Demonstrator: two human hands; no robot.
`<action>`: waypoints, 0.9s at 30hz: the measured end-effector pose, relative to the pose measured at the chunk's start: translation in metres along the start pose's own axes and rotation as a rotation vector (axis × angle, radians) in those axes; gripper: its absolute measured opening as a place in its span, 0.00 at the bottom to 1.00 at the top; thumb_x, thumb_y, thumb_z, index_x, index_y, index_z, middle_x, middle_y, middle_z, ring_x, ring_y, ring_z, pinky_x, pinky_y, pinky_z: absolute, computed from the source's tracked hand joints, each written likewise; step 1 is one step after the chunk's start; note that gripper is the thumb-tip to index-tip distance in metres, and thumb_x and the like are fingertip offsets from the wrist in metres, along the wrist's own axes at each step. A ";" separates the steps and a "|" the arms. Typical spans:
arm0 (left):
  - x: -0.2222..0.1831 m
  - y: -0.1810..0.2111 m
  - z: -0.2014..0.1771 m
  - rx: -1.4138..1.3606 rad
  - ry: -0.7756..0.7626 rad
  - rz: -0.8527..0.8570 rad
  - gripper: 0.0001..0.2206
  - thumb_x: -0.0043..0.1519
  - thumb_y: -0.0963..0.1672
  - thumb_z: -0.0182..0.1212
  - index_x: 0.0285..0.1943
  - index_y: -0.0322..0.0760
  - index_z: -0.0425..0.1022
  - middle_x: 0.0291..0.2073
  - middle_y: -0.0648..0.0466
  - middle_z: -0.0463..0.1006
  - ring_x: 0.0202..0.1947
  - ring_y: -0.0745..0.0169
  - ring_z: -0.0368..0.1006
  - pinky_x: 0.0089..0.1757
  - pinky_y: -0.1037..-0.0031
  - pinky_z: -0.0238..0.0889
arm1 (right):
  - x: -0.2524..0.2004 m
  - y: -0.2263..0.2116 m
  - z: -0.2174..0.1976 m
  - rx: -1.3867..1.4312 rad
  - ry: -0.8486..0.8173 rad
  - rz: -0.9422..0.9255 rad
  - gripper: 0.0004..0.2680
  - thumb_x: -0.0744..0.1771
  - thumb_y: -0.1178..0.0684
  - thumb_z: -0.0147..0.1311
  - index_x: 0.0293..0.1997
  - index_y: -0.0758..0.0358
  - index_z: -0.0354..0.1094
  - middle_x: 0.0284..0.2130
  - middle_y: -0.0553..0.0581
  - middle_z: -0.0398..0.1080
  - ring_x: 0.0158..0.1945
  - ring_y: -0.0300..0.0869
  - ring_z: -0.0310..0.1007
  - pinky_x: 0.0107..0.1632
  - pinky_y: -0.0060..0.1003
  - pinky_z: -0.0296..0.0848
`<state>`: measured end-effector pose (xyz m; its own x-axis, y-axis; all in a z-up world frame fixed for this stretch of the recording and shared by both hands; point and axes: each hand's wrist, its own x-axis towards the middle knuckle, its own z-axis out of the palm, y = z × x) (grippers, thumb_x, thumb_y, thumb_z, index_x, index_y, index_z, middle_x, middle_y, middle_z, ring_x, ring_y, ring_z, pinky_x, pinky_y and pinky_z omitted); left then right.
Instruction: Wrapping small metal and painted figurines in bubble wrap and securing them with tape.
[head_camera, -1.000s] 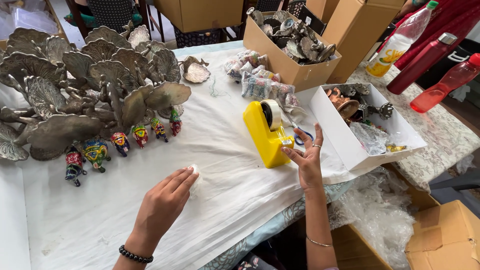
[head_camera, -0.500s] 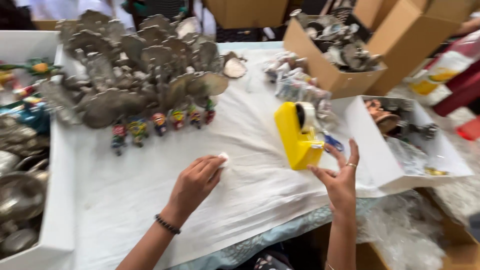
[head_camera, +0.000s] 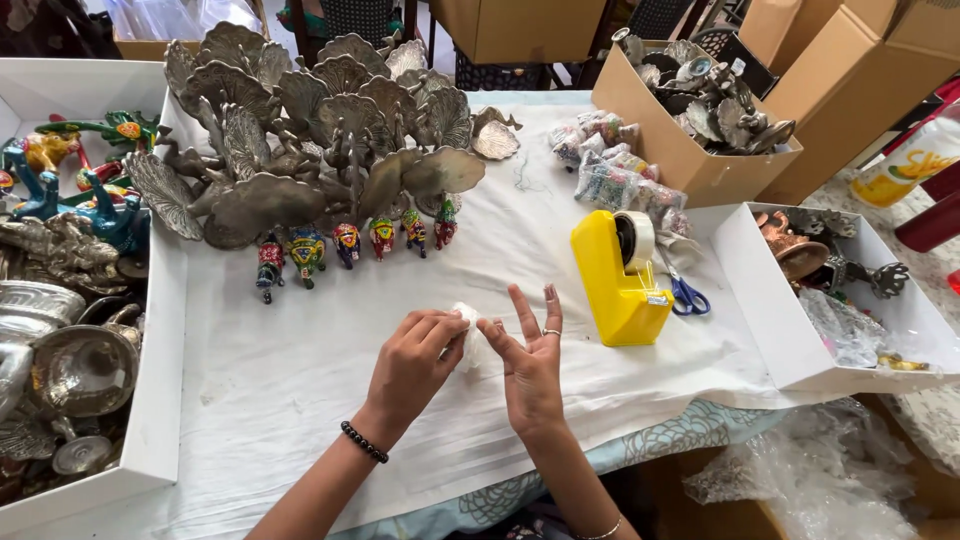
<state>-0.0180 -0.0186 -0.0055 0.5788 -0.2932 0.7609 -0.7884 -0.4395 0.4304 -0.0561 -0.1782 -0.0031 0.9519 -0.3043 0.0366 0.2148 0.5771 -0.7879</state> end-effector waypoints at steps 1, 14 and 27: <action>0.000 0.001 0.001 -0.001 0.001 -0.002 0.09 0.56 0.38 0.68 0.44 0.35 0.79 0.40 0.53 0.82 0.47 0.55 0.77 0.45 0.68 0.73 | 0.002 0.000 0.000 -0.002 0.000 0.001 0.38 0.62 0.69 0.57 0.77 0.47 0.32 0.71 0.62 0.54 0.58 0.46 0.68 0.63 0.40 0.68; -0.003 0.005 0.004 0.102 -0.024 0.049 0.09 0.55 0.39 0.70 0.40 0.36 0.74 0.33 0.54 0.77 0.36 0.57 0.74 0.36 0.68 0.70 | 0.011 0.023 -0.005 -0.030 0.075 -0.056 0.36 0.62 0.69 0.60 0.75 0.51 0.41 0.71 0.56 0.55 0.61 0.44 0.67 0.66 0.39 0.65; -0.017 -0.008 0.021 0.235 -0.035 0.067 0.17 0.56 0.40 0.67 0.55 0.35 0.73 0.33 0.48 0.70 0.36 0.49 0.69 0.38 0.64 0.69 | 0.019 0.049 -0.004 -0.348 0.176 -0.115 0.44 0.62 0.66 0.66 0.78 0.46 0.26 0.75 0.60 0.38 0.72 0.44 0.52 0.68 0.37 0.59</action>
<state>-0.0172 -0.0280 -0.0321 0.5370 -0.3556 0.7649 -0.7573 -0.6027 0.2515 -0.0285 -0.1591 -0.0434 0.8675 -0.4944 0.0551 0.2027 0.2502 -0.9467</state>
